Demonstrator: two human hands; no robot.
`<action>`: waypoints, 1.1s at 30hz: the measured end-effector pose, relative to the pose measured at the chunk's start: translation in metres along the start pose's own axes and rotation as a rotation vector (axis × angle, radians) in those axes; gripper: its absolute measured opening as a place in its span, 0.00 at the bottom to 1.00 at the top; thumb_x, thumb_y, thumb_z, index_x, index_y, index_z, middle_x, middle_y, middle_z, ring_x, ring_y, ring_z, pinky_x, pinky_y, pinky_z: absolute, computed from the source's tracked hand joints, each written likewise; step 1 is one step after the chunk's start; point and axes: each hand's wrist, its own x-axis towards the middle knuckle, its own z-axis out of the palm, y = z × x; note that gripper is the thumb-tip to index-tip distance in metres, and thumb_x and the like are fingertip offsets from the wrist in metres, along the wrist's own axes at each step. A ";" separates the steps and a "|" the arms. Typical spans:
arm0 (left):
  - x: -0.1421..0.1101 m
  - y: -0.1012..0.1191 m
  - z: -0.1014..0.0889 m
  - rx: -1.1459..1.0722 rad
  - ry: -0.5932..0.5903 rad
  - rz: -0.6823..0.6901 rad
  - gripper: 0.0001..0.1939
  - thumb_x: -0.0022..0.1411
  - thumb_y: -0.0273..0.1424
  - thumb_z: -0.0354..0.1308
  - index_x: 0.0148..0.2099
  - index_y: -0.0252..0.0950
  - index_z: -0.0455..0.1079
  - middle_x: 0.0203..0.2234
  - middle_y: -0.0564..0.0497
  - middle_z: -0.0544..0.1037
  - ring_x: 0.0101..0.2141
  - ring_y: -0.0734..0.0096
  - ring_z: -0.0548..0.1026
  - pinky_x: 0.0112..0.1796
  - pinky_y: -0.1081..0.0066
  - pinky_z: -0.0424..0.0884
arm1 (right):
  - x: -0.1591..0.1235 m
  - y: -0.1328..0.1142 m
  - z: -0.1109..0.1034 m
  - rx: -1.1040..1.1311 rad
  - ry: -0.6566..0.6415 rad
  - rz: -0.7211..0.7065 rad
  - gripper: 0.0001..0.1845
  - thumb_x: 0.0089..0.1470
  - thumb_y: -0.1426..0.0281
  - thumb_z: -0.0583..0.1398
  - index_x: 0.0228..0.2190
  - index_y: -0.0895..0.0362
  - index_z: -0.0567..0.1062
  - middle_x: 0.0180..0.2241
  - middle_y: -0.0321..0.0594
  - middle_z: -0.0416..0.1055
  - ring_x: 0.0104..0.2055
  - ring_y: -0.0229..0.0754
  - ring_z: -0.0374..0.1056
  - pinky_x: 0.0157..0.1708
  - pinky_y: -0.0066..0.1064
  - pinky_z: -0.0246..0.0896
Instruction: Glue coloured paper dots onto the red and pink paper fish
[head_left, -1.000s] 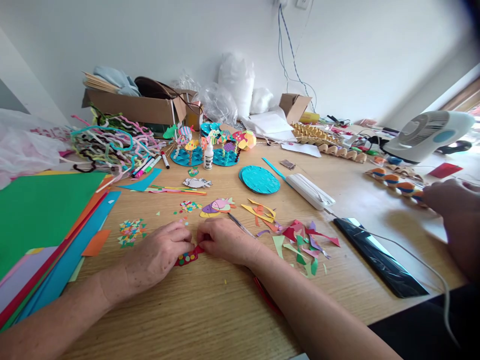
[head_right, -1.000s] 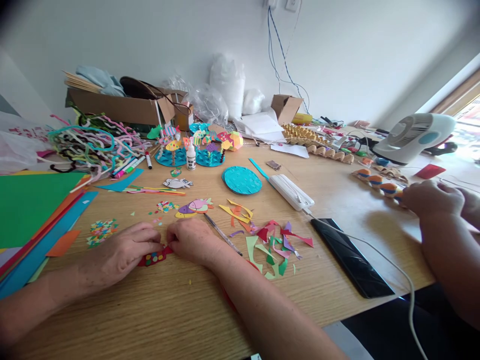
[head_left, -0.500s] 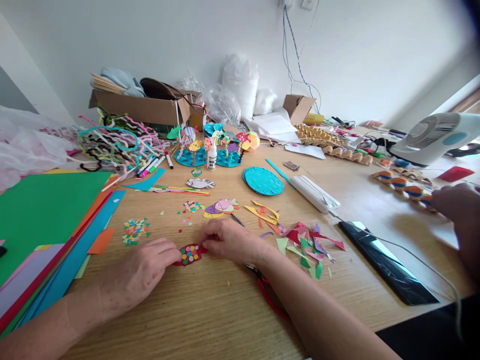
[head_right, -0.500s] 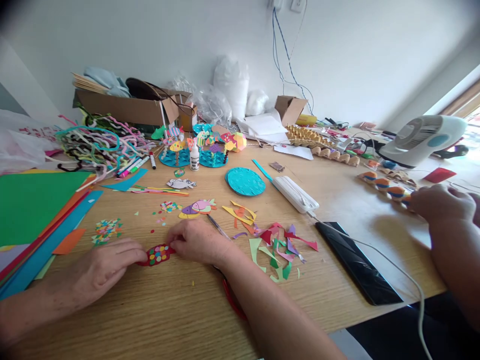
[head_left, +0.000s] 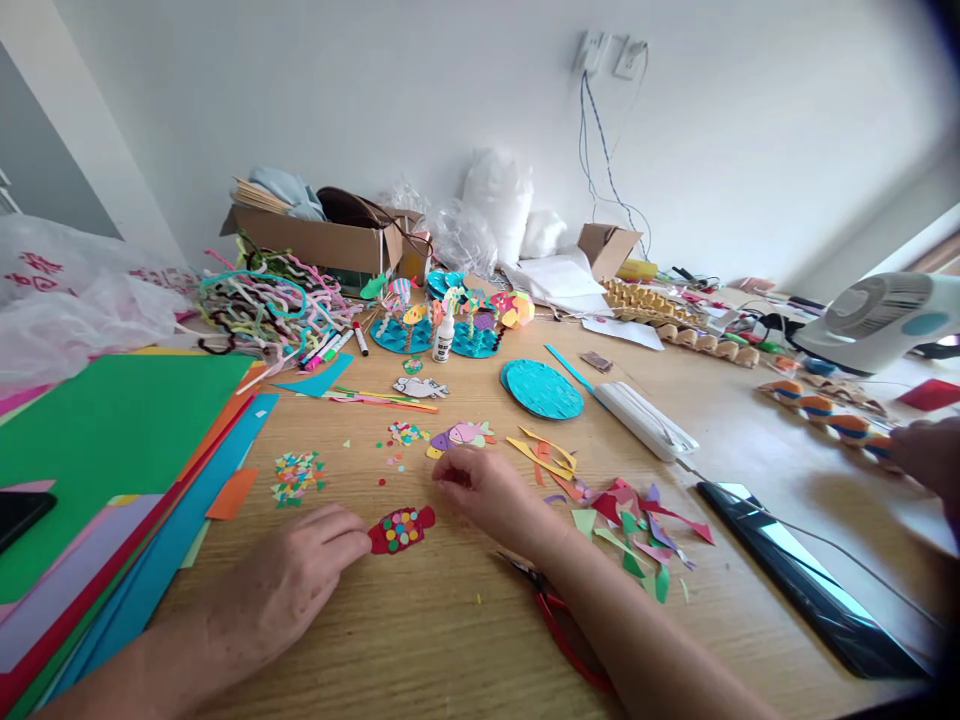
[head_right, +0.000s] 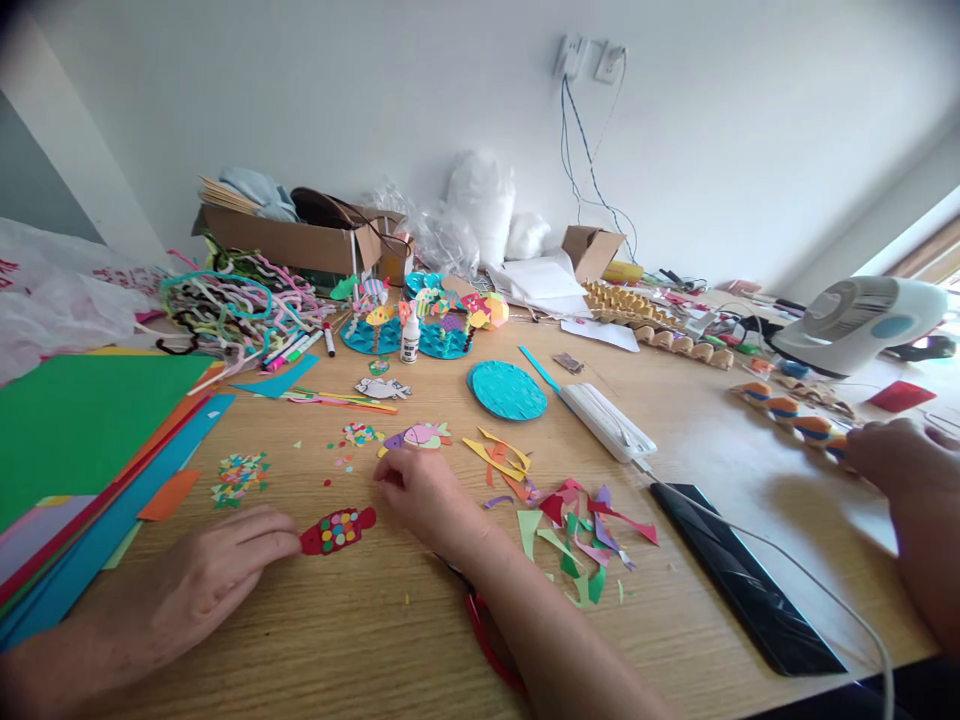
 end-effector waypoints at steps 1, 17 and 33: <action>-0.001 -0.001 0.000 -0.001 -0.002 -0.001 0.20 0.56 0.16 0.41 0.40 0.35 0.72 0.35 0.48 0.76 0.37 0.64 0.73 0.40 0.67 0.71 | 0.001 -0.003 -0.001 -0.033 -0.013 -0.008 0.11 0.46 0.79 0.54 0.28 0.59 0.75 0.26 0.37 0.72 0.27 0.33 0.63 0.27 0.22 0.53; -0.006 -0.006 0.003 -0.071 -0.076 -0.054 0.20 0.58 0.17 0.40 0.40 0.37 0.70 0.35 0.49 0.75 0.37 0.65 0.73 0.41 0.64 0.71 | 0.055 -0.032 0.012 -0.310 -0.257 -0.032 0.09 0.47 0.74 0.57 0.31 0.57 0.77 0.30 0.37 0.75 0.30 0.36 0.66 0.26 0.24 0.52; -0.004 -0.006 0.002 -0.085 0.012 -0.132 0.17 0.58 0.19 0.42 0.37 0.38 0.71 0.32 0.51 0.77 0.35 0.66 0.75 0.37 0.69 0.71 | 0.059 -0.035 0.003 -0.430 -0.256 0.024 0.11 0.50 0.72 0.55 0.33 0.55 0.77 0.33 0.39 0.75 0.33 0.39 0.68 0.26 0.25 0.51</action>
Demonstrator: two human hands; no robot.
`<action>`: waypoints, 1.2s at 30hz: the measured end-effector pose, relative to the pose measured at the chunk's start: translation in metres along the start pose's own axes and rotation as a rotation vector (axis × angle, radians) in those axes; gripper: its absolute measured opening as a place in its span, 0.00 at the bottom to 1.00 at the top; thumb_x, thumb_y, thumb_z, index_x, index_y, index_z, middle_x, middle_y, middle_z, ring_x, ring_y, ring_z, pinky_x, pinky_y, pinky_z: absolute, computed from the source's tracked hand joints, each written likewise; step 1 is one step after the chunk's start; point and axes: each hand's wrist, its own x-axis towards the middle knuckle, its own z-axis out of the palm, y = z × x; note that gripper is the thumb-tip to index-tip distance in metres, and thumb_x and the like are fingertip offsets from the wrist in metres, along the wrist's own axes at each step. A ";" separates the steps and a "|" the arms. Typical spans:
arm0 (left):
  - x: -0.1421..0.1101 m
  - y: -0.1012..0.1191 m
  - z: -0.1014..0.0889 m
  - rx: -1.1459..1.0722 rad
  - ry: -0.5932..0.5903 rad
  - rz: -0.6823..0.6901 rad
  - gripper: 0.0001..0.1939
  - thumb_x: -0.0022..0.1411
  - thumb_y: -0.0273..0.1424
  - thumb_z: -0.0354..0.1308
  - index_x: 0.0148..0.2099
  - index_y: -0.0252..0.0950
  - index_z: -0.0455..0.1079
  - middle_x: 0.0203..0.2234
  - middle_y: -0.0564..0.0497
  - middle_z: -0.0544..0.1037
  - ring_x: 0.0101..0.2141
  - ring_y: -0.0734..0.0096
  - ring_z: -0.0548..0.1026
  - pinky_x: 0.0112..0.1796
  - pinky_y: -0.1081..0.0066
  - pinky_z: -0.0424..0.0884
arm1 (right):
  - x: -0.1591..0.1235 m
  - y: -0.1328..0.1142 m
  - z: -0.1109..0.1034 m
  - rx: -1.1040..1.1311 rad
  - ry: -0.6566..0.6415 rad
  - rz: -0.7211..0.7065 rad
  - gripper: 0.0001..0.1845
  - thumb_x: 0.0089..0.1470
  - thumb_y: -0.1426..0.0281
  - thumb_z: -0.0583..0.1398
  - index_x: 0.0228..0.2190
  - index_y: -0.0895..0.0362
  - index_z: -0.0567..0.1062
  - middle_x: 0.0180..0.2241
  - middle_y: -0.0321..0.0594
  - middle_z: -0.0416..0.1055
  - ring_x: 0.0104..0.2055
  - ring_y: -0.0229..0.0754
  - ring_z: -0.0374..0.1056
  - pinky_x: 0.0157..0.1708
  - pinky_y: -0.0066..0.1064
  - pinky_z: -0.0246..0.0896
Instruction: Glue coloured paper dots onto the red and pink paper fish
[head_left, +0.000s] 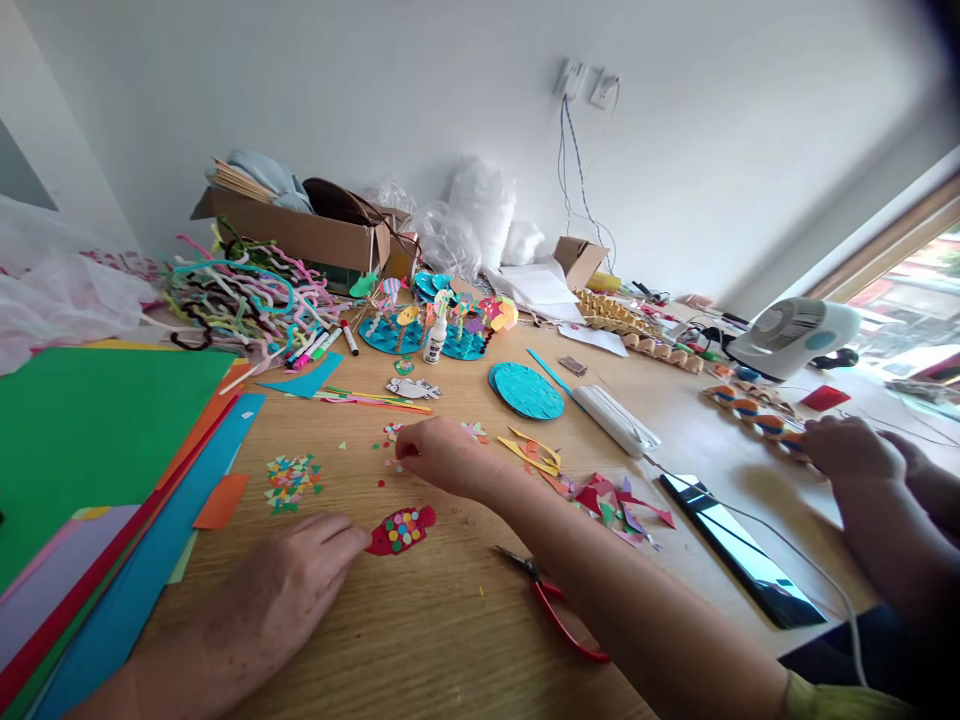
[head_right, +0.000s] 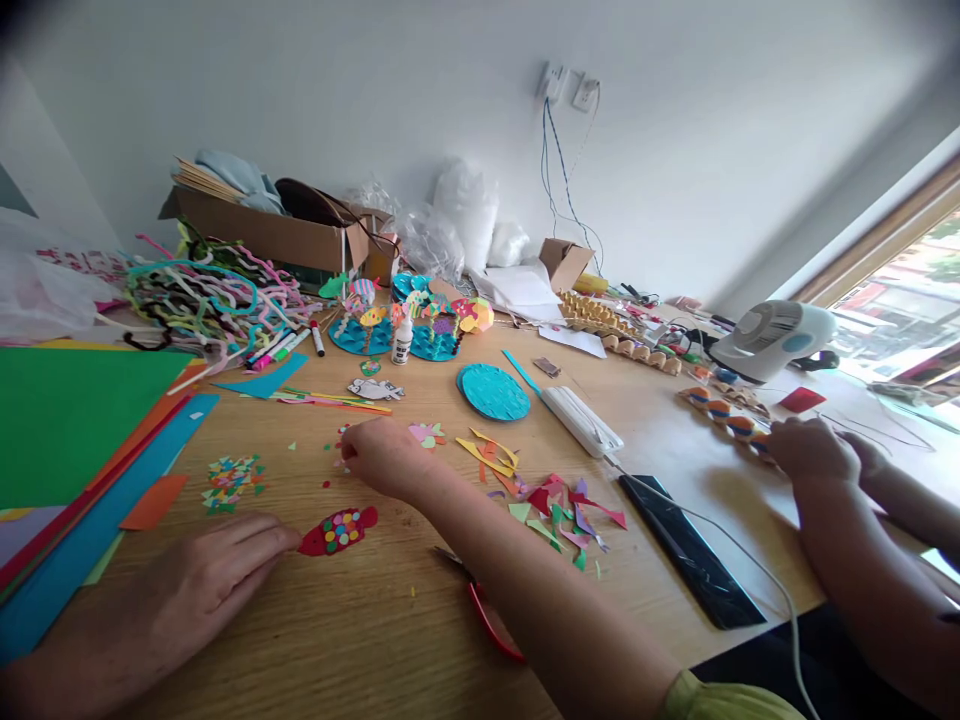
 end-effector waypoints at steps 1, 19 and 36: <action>0.000 0.000 0.001 -0.007 0.000 0.005 0.17 0.58 0.19 0.43 0.37 0.38 0.71 0.32 0.51 0.76 0.35 0.66 0.75 0.38 0.68 0.71 | -0.002 0.004 -0.001 0.002 0.002 0.017 0.12 0.49 0.73 0.54 0.32 0.55 0.77 0.32 0.38 0.75 0.33 0.38 0.68 0.26 0.25 0.52; -0.002 -0.009 0.015 -0.091 0.057 0.038 0.17 0.59 0.20 0.41 0.35 0.38 0.69 0.31 0.51 0.74 0.33 0.68 0.73 0.35 0.71 0.69 | 0.001 0.008 0.009 -0.032 -0.001 -0.044 0.12 0.49 0.72 0.57 0.35 0.54 0.78 0.33 0.36 0.76 0.32 0.37 0.68 0.27 0.24 0.53; 0.001 -0.003 0.008 -0.094 0.034 0.029 0.18 0.58 0.18 0.43 0.38 0.39 0.72 0.31 0.51 0.76 0.35 0.67 0.74 0.36 0.69 0.69 | 0.008 -0.006 0.005 -0.175 -0.058 -0.046 0.15 0.55 0.64 0.55 0.36 0.59 0.77 0.35 0.49 0.75 0.38 0.48 0.70 0.31 0.30 0.60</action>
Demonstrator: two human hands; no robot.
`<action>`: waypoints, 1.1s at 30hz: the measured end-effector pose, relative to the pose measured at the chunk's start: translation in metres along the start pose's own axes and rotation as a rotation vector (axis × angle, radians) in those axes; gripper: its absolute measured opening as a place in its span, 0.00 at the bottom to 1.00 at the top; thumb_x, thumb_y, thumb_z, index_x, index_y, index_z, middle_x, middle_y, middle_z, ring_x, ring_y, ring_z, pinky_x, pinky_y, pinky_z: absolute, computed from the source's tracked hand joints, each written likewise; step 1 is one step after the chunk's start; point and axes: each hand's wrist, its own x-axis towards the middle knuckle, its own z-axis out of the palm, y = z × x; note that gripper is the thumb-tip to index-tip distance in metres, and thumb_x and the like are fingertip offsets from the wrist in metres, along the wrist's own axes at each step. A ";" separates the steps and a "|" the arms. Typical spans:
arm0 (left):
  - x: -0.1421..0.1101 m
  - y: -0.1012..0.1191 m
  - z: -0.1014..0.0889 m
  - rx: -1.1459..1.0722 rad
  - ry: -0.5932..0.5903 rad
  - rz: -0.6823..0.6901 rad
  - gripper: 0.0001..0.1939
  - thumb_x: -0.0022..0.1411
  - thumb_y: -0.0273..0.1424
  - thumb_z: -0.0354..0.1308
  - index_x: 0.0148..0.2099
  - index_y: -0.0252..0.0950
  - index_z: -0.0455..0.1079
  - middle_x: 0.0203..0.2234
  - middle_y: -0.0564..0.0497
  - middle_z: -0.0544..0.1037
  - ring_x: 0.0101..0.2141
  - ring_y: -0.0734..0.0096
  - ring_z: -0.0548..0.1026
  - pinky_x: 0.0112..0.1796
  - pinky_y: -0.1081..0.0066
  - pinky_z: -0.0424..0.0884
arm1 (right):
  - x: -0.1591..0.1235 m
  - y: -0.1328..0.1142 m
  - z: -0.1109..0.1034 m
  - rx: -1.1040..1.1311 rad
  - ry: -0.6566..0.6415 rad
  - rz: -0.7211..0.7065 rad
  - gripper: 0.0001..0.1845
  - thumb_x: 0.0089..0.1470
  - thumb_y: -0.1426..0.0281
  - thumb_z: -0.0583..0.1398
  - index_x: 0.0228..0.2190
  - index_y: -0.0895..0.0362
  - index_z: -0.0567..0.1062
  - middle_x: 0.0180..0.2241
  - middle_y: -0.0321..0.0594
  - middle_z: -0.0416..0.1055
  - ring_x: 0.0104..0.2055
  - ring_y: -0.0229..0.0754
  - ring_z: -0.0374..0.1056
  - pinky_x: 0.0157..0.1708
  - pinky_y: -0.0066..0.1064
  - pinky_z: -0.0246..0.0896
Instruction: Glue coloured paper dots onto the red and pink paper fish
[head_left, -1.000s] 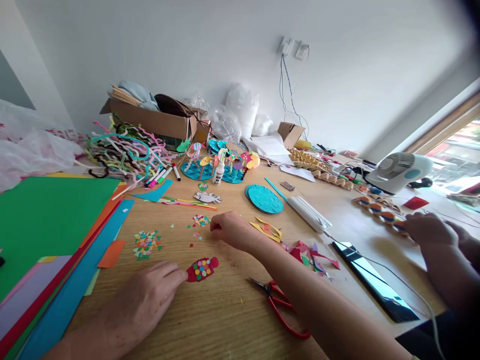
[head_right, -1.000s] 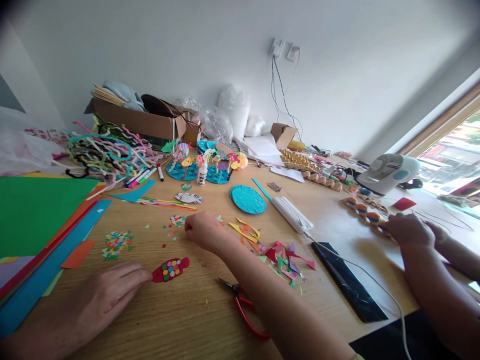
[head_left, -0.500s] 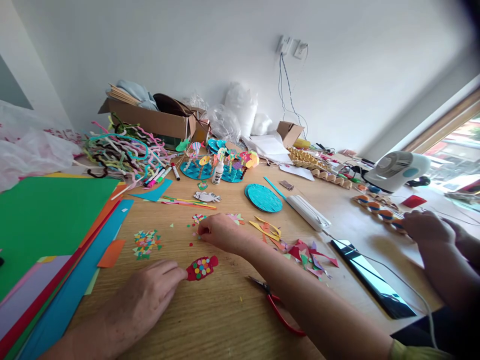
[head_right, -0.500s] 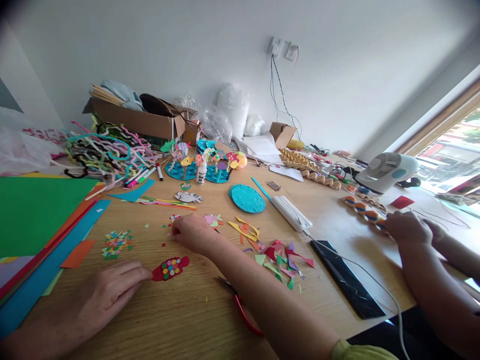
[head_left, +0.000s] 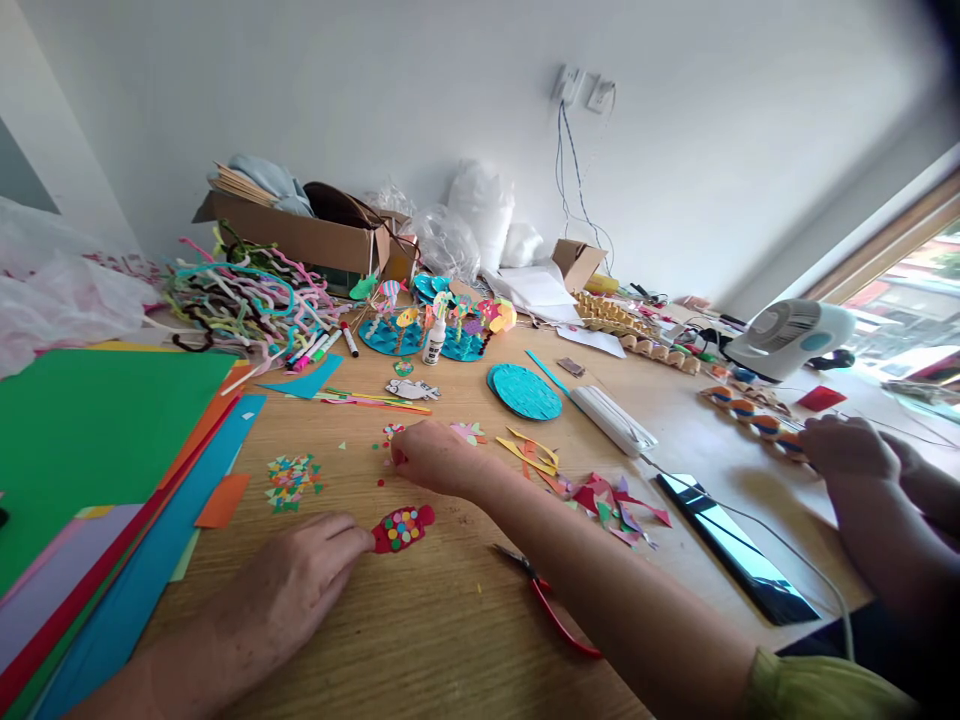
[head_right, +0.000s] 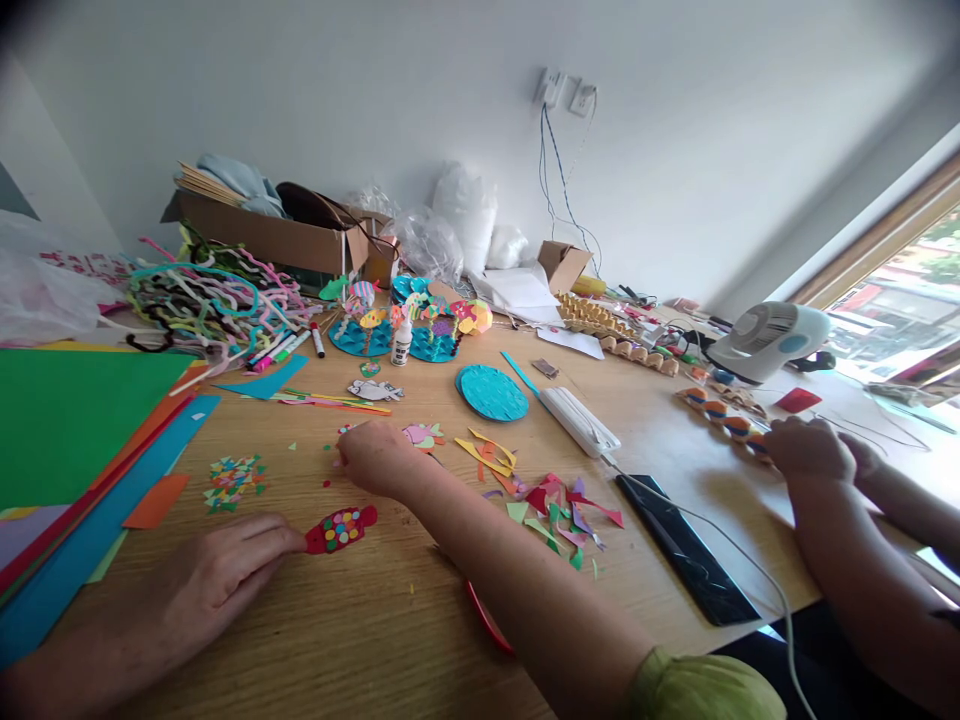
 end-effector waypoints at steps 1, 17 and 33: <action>0.000 0.000 0.001 0.006 0.003 0.004 0.18 0.58 0.18 0.43 0.38 0.39 0.72 0.31 0.51 0.76 0.34 0.66 0.74 0.36 0.69 0.69 | -0.001 0.000 -0.001 0.009 -0.003 0.006 0.15 0.55 0.64 0.55 0.36 0.58 0.77 0.35 0.48 0.75 0.38 0.47 0.70 0.31 0.30 0.59; -0.002 -0.003 0.007 -0.013 0.002 0.034 0.16 0.60 0.18 0.42 0.36 0.39 0.69 0.30 0.52 0.73 0.31 0.69 0.73 0.32 0.73 0.67 | -0.004 0.022 -0.001 0.205 0.038 0.077 0.13 0.47 0.75 0.55 0.34 0.58 0.76 0.34 0.39 0.75 0.33 0.37 0.67 0.29 0.24 0.53; -0.001 0.001 0.003 -0.018 -0.051 -0.011 0.18 0.59 0.18 0.40 0.38 0.39 0.69 0.32 0.50 0.74 0.35 0.66 0.73 0.36 0.70 0.68 | 0.008 0.023 0.007 0.259 0.175 0.004 0.18 0.44 0.79 0.54 0.38 0.56 0.75 0.31 0.36 0.74 0.31 0.35 0.64 0.26 0.23 0.51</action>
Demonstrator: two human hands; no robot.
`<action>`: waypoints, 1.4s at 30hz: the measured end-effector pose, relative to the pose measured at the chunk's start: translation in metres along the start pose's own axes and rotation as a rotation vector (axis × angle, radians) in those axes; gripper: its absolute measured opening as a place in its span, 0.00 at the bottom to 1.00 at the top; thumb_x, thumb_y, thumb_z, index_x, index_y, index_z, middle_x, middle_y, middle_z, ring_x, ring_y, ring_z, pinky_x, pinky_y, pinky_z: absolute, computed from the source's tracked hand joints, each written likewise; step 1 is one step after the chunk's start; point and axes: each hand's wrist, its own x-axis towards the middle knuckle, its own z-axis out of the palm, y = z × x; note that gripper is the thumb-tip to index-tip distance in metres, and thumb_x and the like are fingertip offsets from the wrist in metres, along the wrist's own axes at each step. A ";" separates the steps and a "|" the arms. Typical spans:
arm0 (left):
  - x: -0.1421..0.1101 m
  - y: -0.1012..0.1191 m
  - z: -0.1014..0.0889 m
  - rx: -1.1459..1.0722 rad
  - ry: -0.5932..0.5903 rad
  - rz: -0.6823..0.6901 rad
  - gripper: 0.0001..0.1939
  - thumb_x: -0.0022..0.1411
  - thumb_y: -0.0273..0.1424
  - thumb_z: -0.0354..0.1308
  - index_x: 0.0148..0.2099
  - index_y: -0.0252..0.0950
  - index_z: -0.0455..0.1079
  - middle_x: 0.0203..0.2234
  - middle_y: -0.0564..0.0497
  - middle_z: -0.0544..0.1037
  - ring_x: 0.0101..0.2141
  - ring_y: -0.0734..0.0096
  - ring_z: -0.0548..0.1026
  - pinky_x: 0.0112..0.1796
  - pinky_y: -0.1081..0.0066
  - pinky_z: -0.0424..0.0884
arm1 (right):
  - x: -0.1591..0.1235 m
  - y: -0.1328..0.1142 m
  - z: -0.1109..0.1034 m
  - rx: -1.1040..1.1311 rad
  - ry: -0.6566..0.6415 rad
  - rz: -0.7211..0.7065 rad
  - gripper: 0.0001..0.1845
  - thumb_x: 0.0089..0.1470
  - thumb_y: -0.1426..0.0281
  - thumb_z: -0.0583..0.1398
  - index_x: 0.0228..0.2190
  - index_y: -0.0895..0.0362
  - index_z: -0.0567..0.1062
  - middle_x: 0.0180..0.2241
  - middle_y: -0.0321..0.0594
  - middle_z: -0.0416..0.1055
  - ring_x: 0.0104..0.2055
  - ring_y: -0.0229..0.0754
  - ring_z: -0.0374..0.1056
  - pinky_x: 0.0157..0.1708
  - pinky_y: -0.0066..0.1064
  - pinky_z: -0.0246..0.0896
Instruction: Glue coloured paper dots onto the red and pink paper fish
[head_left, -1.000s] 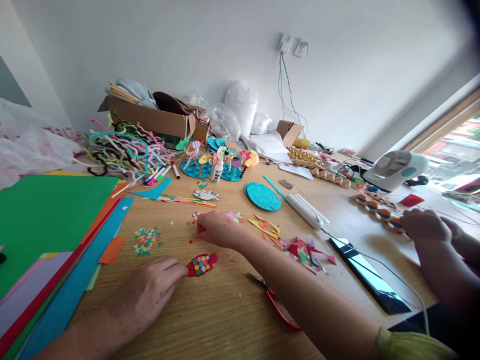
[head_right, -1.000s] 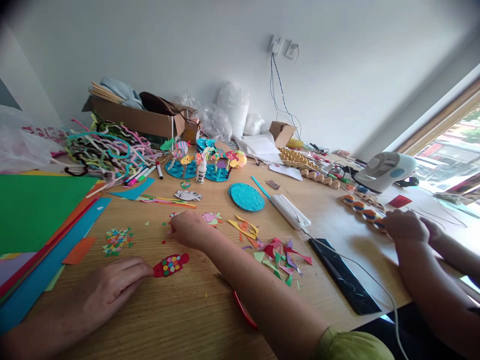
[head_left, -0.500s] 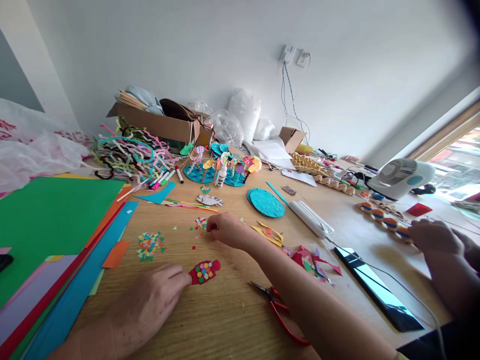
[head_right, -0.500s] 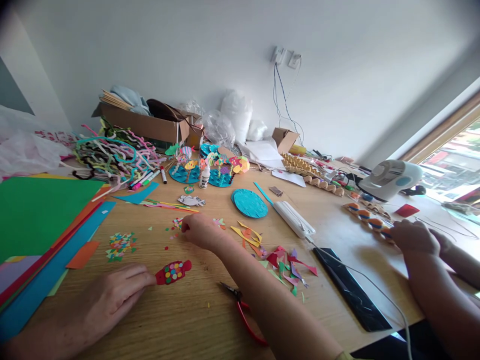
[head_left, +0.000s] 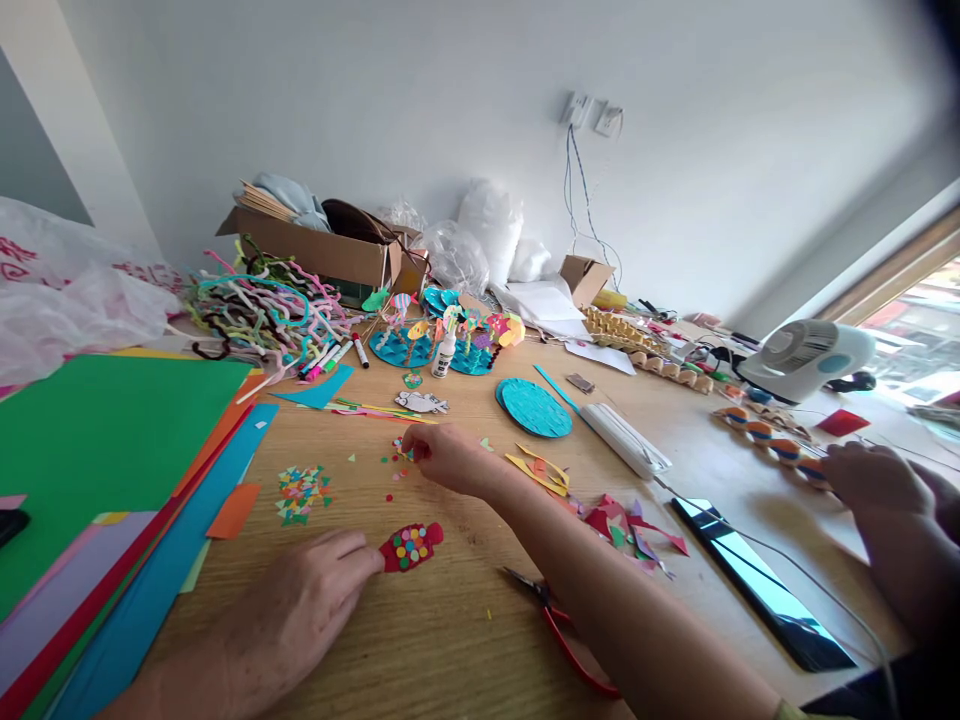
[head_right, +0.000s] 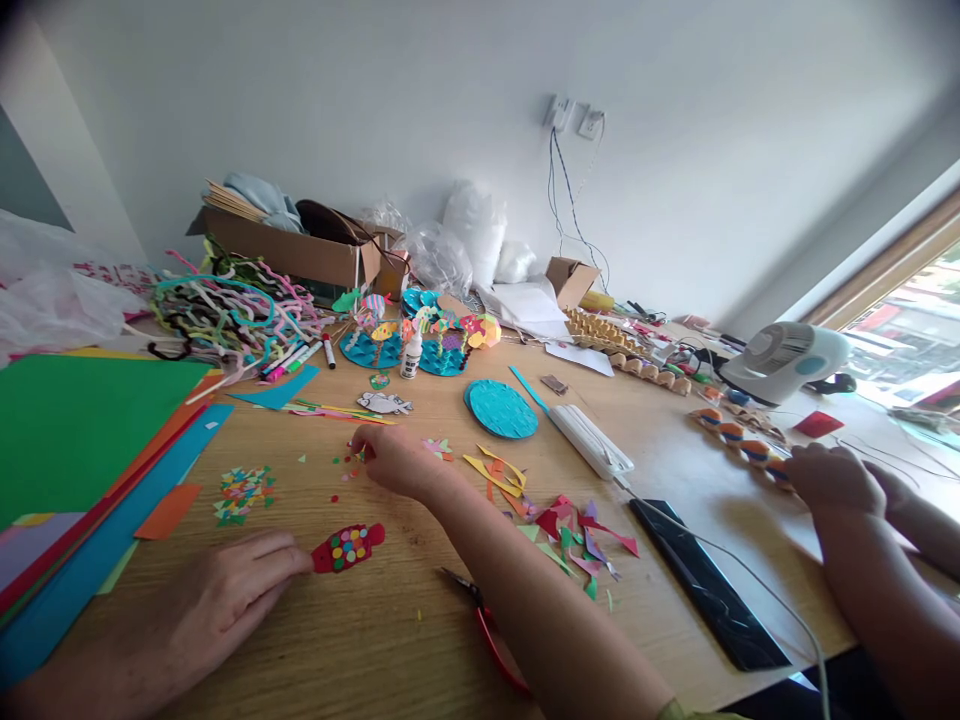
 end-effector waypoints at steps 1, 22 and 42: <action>0.000 0.000 0.000 0.000 -0.009 -0.009 0.18 0.59 0.18 0.40 0.38 0.38 0.69 0.32 0.50 0.74 0.35 0.66 0.73 0.36 0.69 0.68 | 0.000 0.001 -0.001 0.005 0.008 0.005 0.18 0.46 0.79 0.54 0.38 0.56 0.75 0.31 0.36 0.74 0.30 0.35 0.65 0.27 0.23 0.52; 0.000 -0.004 0.001 -0.052 -0.050 -0.020 0.17 0.61 0.22 0.38 0.38 0.38 0.68 0.32 0.50 0.73 0.33 0.65 0.72 0.35 0.67 0.67 | 0.003 -0.024 -0.002 -0.236 -0.129 -0.144 0.12 0.49 0.75 0.55 0.33 0.58 0.77 0.36 0.42 0.75 0.38 0.42 0.69 0.31 0.28 0.57; -0.001 -0.007 0.002 -0.063 -0.007 0.009 0.17 0.61 0.21 0.39 0.38 0.39 0.69 0.31 0.50 0.73 0.33 0.67 0.73 0.34 0.69 0.68 | 0.006 -0.016 -0.005 -0.131 -0.060 -0.099 0.11 0.48 0.73 0.56 0.34 0.56 0.76 0.34 0.40 0.75 0.34 0.40 0.67 0.26 0.26 0.52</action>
